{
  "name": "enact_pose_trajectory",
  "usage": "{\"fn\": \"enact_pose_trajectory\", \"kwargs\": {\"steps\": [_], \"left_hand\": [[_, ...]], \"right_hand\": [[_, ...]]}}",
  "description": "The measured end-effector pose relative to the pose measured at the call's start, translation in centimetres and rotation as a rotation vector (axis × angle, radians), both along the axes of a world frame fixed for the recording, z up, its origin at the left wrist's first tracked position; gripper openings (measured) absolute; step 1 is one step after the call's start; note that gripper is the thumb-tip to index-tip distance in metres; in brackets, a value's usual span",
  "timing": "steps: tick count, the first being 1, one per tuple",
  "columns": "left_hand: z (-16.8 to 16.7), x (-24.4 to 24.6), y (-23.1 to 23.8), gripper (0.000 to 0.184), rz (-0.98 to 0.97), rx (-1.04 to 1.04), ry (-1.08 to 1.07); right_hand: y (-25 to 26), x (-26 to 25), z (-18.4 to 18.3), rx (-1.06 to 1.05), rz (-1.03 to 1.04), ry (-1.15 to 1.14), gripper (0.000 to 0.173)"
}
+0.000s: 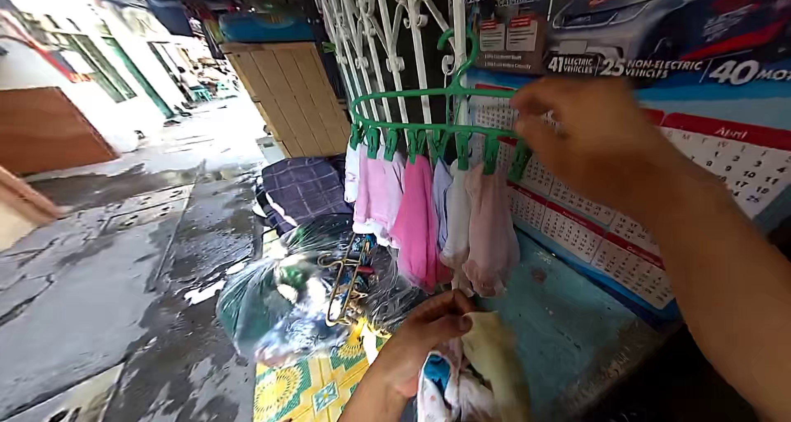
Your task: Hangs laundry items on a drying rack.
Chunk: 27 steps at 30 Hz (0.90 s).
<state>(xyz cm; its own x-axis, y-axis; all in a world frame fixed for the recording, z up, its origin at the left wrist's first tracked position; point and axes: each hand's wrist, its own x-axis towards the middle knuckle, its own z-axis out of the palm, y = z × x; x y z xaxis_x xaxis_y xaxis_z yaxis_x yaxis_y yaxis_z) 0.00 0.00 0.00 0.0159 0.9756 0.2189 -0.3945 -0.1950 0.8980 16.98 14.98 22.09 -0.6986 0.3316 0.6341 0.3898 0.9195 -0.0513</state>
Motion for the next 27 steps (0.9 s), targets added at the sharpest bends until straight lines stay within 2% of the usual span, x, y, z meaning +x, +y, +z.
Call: {"fn": "enact_pose_trajectory", "kwargs": {"steps": [2, 4, 7, 12, 15, 19, 24, 27], "left_hand": [[2.4, 0.2, 2.5, 0.011, -0.031, 0.043, 0.077], [4.3, 0.4, 4.8, 0.015, -0.064, 0.062, 0.113], [6.2, 0.7, 7.8, 0.016, -0.067, 0.071, 0.157], [7.1, 0.7, 11.3, 0.017, 0.018, 0.041, 0.121], [7.0, 0.8, 12.8, 0.017, 0.086, 0.029, 0.046], [6.7, 0.9, 13.9, 0.019, 0.105, 0.073, -0.023], [7.0, 1.2, 13.9, 0.020, 0.053, 0.128, -0.062], [7.8, 1.3, 13.4, 0.023, 0.094, 0.114, -0.075]], "right_hand": [[0.3, -2.7, 1.2, -0.084, -0.241, -0.311, 0.042], [0.5, -4.1, 1.7, -0.136, -0.384, -0.475, 0.041], [1.8, -5.0, 2.8, -0.258, -0.434, -0.623, 0.041], [5.2, -3.9, 3.3, -0.380, -0.201, -0.561, 0.028], [5.5, -3.2, 2.7, -0.382, -0.103, -0.438, 0.033], [5.3, -2.9, 1.8, -0.365, -0.072, -0.320, 0.036], [5.2, -2.6, 1.5, -0.390, -0.047, -0.318, 0.036], [5.2, -2.4, 1.6, -0.447, -0.009, -0.324, 0.035]]}}
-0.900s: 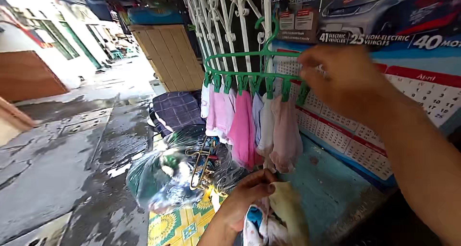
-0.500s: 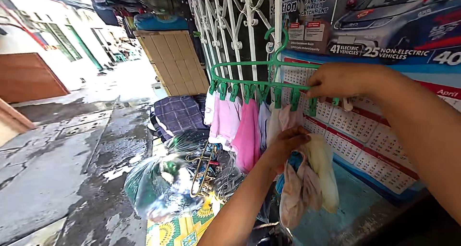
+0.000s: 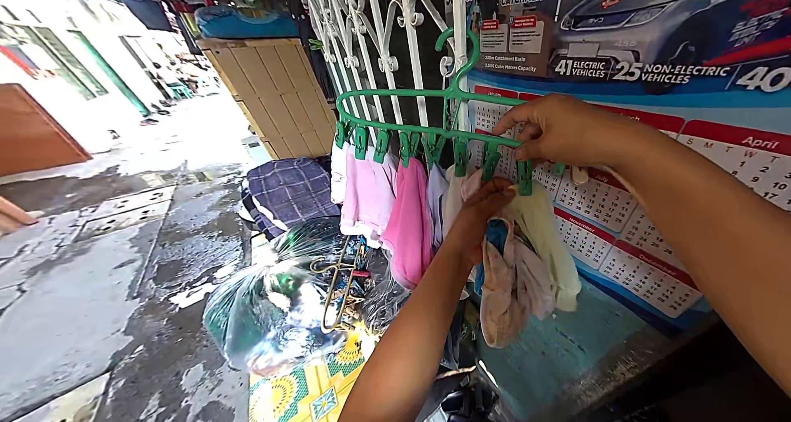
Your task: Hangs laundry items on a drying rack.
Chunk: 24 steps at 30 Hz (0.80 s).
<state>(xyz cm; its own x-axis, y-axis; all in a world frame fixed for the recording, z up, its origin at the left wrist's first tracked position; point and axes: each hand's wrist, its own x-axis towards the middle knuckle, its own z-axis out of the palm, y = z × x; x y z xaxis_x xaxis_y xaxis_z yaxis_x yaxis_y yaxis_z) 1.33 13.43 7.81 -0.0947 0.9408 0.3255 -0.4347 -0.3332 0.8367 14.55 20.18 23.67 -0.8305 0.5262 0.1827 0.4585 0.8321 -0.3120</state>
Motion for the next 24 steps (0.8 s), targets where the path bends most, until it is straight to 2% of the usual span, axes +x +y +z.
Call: {"fn": "enact_pose_trajectory", "kwargs": {"steps": [4, 7, 10, 12, 14, 16, 18, 19, 21, 22, 24], "left_hand": [[0.4, 0.5, -0.7, 0.020, 0.080, -0.043, 0.038], [-0.1, 0.9, -1.7, 0.017, 0.112, -0.095, -0.020], [-1.2, 1.2, -4.2, 0.018, 0.138, -0.157, -0.139], [-2.0, 1.5, -6.4, 0.020, 0.170, -0.183, -0.253], [-2.9, 1.7, -8.9, 0.024, 0.167, -0.197, -0.377], [-3.8, 1.9, -11.5, 0.026, 0.144, -0.192, -0.512], [-4.6, 2.4, -14.0, 0.026, 0.167, -0.193, -0.657], [-5.1, 2.5, -15.1, 0.025, 0.184, -0.194, -0.727], [-6.7, 3.0, -17.3, 0.027, 0.229, -0.206, -0.837], [-7.7, 3.3, -18.5, 0.028, 0.270, -0.214, -0.867], [-10.1, 3.9, -20.9, 0.031, 0.386, -0.240, -0.916]], "right_hand": [[-0.5, 0.2, -0.5, 0.016, 0.005, 0.003, 0.040], [-2.3, 0.9, -2.0, 0.264, 0.009, 0.060, 0.042], [-5.2, 3.2, -6.3, 0.544, 0.174, 0.381, 0.033], [-7.3, 4.7, -11.1, 0.594, 0.312, 0.586, 0.025], [-9.0, 5.8, -17.1, 0.505, 0.370, 0.734, 0.021], [-11.2, 6.4, -22.8, 0.353, 0.331, 0.781, 0.017], [-13.7, 6.2, -26.8, 0.227, 0.261, 0.750, 0.025], [-14.9, 5.9, -28.2, 0.187, 0.235, 0.716, 0.029], [-16.6, 5.2, -30.2, 0.081, 0.226, 0.666, 0.021], [-17.1, 5.0, -30.7, -0.026, 0.239, 0.651, 0.016], [-17.2, 5.1, -31.1, -0.369, 0.323, 0.566, 0.013]]}}
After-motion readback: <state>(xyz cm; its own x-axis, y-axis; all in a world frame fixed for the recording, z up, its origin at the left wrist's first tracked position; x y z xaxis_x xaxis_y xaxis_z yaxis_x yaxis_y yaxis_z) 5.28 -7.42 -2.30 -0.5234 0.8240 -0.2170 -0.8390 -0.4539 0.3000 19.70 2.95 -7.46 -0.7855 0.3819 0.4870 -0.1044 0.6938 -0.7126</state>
